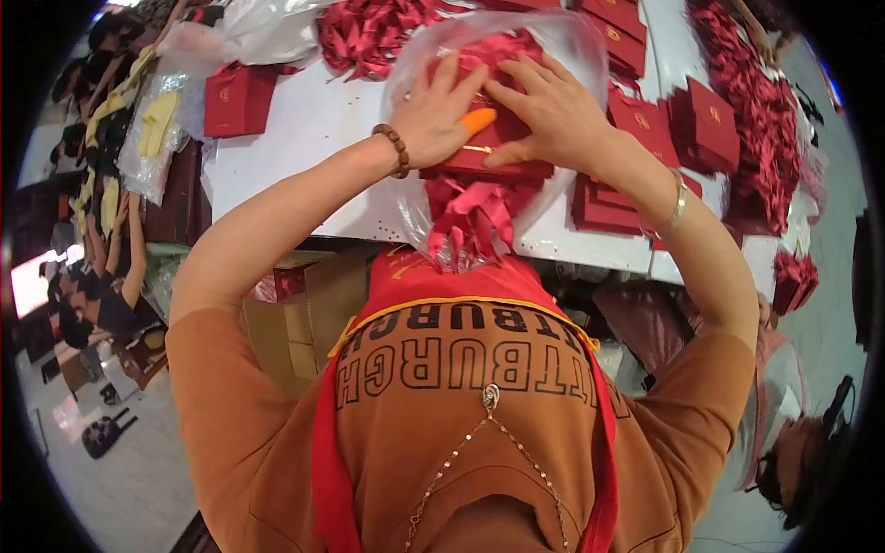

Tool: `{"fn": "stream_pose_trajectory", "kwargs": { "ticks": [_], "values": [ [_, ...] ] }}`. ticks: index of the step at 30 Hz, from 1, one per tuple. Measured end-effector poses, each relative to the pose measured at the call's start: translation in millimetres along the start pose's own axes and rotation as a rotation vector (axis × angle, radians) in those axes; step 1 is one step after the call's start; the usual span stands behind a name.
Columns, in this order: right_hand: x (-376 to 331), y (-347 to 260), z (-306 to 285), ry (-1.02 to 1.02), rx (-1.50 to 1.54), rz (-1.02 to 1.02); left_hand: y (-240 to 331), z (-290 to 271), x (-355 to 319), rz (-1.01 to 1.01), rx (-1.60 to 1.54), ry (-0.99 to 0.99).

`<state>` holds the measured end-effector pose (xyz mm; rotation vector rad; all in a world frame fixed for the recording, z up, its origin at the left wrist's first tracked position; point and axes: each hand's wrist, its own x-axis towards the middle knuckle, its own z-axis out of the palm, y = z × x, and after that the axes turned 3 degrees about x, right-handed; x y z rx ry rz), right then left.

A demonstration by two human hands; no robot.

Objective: Packaging red gift bags or envelopes into plastic bags in a factory or workshop setting.

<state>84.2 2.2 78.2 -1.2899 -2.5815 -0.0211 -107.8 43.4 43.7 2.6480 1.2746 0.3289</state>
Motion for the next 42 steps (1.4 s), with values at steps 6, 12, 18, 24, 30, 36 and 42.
{"fn": "stream_pose_trajectory", "kwargs": {
  "ticks": [6, 12, 18, 24, 30, 36, 42],
  "values": [
    [1.3, -17.0, -23.3, -0.207, 0.044, 0.062, 17.1, -80.1, -1.3, 0.254, -0.52, -0.272],
    [-0.5, -26.3, -21.2, -0.213, 0.183, 0.105, -184.9, -95.6, -29.2, -0.32, -0.8, 0.403],
    [12.7, -30.2, -31.9, -0.283, 0.194, 0.164, -469.4, -63.1, -96.3, -0.929, -0.455, 0.42],
    [16.3, -23.1, -30.9, -0.32, 0.232, 0.198, -528.9, -17.4, -80.4, -0.905, -0.933, -0.152],
    [16.9, -25.7, -32.5, -0.297, 0.208, 0.165, -515.0, -37.0, -71.4, -0.932, -0.928, -0.445],
    [19.8, -33.7, -36.4, -0.319, 0.24, 0.188, -503.2, -16.0, -73.4, -0.842, -0.947, -0.268],
    [17.8, -31.9, -35.1, -0.276, 0.204, 0.129, -497.0, -14.3, -74.9, -0.972, -1.016, -0.243]
  ]
}}
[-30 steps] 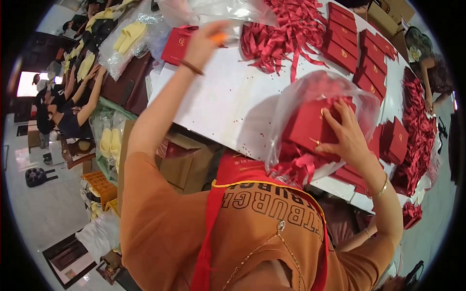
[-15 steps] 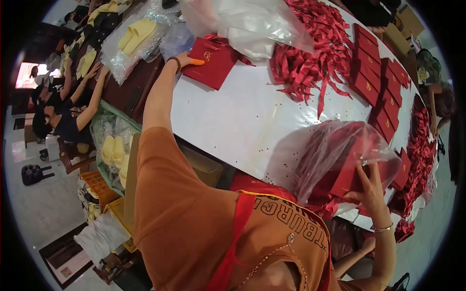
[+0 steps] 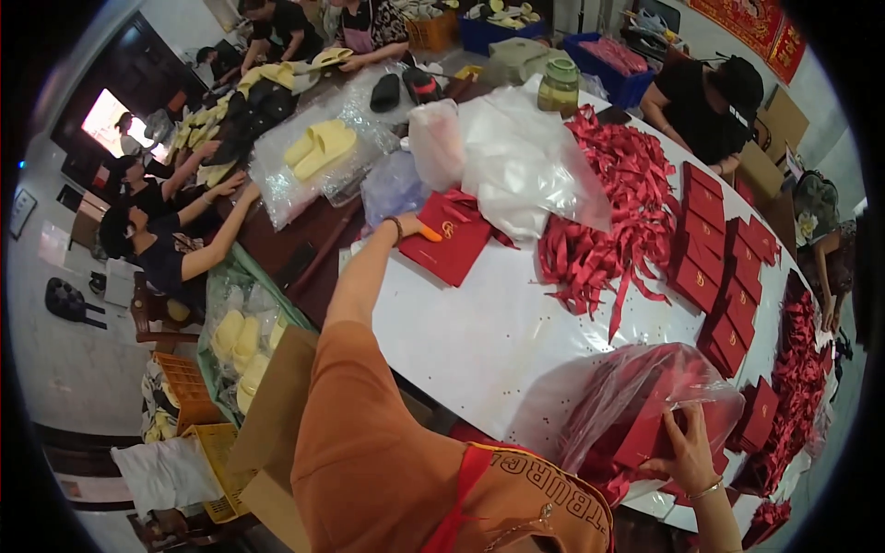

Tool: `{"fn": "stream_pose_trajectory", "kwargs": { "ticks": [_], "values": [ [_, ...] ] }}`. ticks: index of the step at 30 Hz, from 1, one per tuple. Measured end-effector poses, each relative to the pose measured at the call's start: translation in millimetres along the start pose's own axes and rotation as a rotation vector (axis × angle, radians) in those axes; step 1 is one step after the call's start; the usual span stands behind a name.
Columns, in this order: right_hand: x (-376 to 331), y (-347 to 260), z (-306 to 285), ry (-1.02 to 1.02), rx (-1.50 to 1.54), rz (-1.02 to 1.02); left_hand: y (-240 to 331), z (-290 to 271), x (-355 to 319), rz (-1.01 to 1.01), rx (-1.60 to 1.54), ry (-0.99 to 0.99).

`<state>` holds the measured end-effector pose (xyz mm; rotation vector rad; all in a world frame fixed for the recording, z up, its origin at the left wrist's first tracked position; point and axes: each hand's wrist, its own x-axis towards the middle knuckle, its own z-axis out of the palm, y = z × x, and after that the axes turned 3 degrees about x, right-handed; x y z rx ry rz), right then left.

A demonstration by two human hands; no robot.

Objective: Packaging red gift bags or envelopes into plastic bags in a factory or workshop setting.

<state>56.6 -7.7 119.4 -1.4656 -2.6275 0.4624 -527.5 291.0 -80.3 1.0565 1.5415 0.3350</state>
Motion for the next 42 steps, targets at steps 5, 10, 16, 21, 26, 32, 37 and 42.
{"fn": "stream_pose_trajectory", "kwargs": {
  "ticks": [5, 10, 16, 21, 26, 32, 37, 42],
  "values": [
    [-5.6, 0.3, 0.8, -0.009, -0.038, 0.016, 30.3, 31.1, -51.6, -0.008, -0.071, 0.001],
    [-8.2, 0.9, 3.2, -0.02, -0.037, 0.01, -2.2, 34.3, -55.8, 0.008, -0.3, -0.026],
    [-10.8, 8.9, 9.3, -0.029, 0.032, 0.055, 4.3, 68.0, -117.1, 0.333, -0.294, -0.078],
    [-9.9, 5.8, 3.7, -0.034, -0.026, 0.068, 60.9, 132.5, -184.6, 0.413, 0.72, 0.117],
    [-13.3, 7.8, 6.0, -0.007, -0.026, 0.018, 44.8, 197.2, -197.4, 0.709, 1.314, 0.303],
    [-21.5, 9.7, 9.7, 0.025, -0.053, 0.007, 35.5, 214.2, -205.4, 0.932, 1.233, 0.411],
    [-20.8, 15.5, 12.1, 0.058, -0.005, -0.034, 33.8, 208.5, -196.6, 0.879, 1.233, 0.301],
    [-23.1, 19.9, 17.3, 0.115, -0.059, -0.036, 32.3, 209.3, -197.9, 0.932, 1.211, 0.261]
  ]
}}
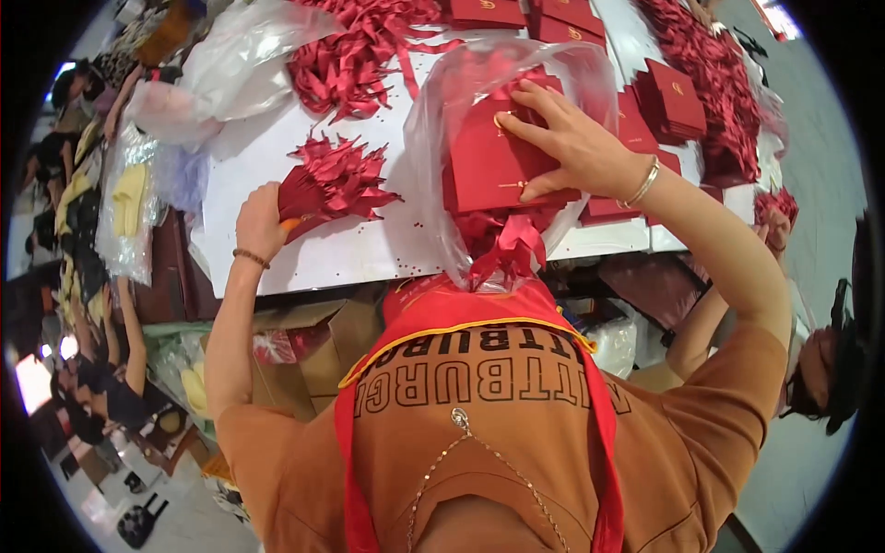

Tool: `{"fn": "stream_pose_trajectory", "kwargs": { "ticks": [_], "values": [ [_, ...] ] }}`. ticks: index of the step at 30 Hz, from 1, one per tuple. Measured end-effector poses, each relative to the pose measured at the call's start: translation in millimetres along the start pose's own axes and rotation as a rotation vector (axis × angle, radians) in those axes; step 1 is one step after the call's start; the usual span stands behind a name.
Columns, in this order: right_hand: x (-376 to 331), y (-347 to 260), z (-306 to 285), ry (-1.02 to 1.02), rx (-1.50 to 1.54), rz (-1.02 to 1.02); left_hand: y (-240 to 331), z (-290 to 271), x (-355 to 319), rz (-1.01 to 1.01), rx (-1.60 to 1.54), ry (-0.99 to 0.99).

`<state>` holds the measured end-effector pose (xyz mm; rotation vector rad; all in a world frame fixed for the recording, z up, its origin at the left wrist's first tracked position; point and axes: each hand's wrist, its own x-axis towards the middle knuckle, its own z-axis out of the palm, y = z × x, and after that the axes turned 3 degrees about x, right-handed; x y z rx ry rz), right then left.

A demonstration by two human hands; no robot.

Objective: Packaging red gift bags or envelopes into plastic bags in a factory or workshop setting.

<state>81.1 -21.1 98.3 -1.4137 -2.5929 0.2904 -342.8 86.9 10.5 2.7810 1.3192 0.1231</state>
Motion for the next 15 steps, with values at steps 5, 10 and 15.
{"fn": "stream_pose_trajectory", "kwargs": {
  "ticks": [5, 10, 15],
  "values": [
    [-1.0, -4.1, -0.2, 0.005, 0.005, -0.021, 8.6, -3.4, -0.7, -0.109, 0.051, -0.095],
    [0.5, 1.5, 7.2, -0.029, 0.041, -0.01, -7.3, -9.7, 8.1, -0.406, -0.265, -0.034],
    [-3.3, 1.3, -2.7, -0.022, 0.023, -0.009, -13.2, 27.1, 12.0, -0.347, -1.059, 0.765]
  ]
}}
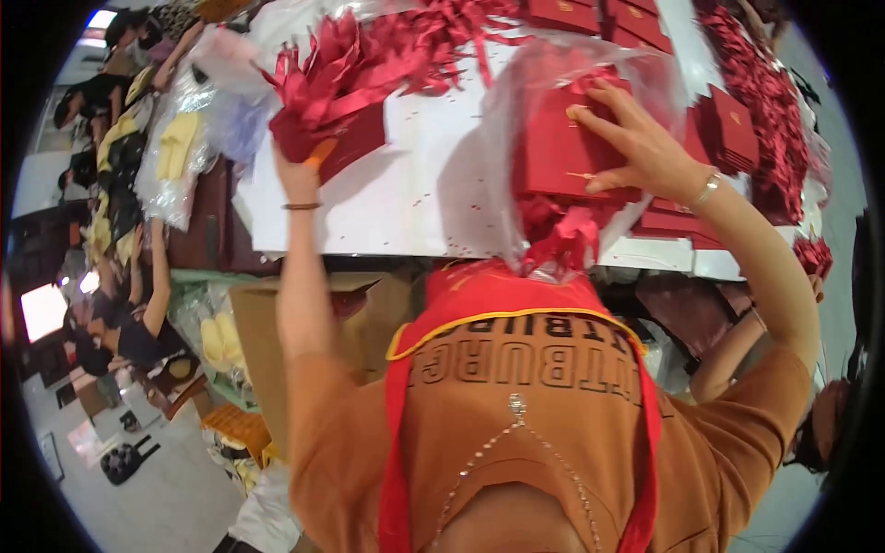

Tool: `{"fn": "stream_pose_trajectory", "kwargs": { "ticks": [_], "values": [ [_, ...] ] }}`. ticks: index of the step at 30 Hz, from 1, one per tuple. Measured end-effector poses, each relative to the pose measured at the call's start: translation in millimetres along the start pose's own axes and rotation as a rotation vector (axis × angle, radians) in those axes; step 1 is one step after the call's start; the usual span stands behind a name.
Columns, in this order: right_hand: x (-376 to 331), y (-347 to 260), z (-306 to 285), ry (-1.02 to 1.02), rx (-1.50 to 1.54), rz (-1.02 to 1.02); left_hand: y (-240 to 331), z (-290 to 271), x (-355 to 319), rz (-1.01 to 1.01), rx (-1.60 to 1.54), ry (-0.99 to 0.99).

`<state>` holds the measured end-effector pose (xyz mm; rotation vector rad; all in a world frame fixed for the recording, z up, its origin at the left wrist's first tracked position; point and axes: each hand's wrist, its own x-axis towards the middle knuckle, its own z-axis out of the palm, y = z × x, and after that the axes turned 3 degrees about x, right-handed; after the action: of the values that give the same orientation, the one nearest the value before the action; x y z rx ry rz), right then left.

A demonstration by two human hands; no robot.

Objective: Packaging red gift bags or envelopes into plastic bags in a factory or workshop setting.

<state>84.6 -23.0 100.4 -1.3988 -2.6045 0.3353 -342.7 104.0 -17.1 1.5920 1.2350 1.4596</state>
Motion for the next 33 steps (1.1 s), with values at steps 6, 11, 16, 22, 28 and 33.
{"fn": "stream_pose_trajectory", "kwargs": {
  "ticks": [6, 11, 16, 22, 28, 33],
  "values": [
    [-4.5, -8.7, -2.4, -0.027, 0.007, 0.015, -67.4, 34.4, -68.1, -0.044, -0.108, 0.445],
    [-7.6, -18.7, -3.6, -0.046, 0.001, 0.099, -94.8, 41.3, -90.1, -0.057, 0.086, 0.448],
    [1.1, -13.1, 0.0, -0.044, 0.032, 0.006, -105.8, 25.4, -73.5, -0.114, 0.364, 0.46],
    [-2.3, 0.5, 6.8, 0.06, -0.011, -0.012, 0.1, -15.6, 34.1, 0.11, -0.057, 0.043],
    [0.4, 5.7, 7.1, 0.141, -0.033, -0.087, 214.2, -13.1, 127.3, 0.442, 0.413, -0.664],
    [1.8, -7.2, 15.8, 0.172, -0.192, -0.006, 350.9, 144.4, 98.8, 0.834, 0.589, -1.96]
  ]
}}
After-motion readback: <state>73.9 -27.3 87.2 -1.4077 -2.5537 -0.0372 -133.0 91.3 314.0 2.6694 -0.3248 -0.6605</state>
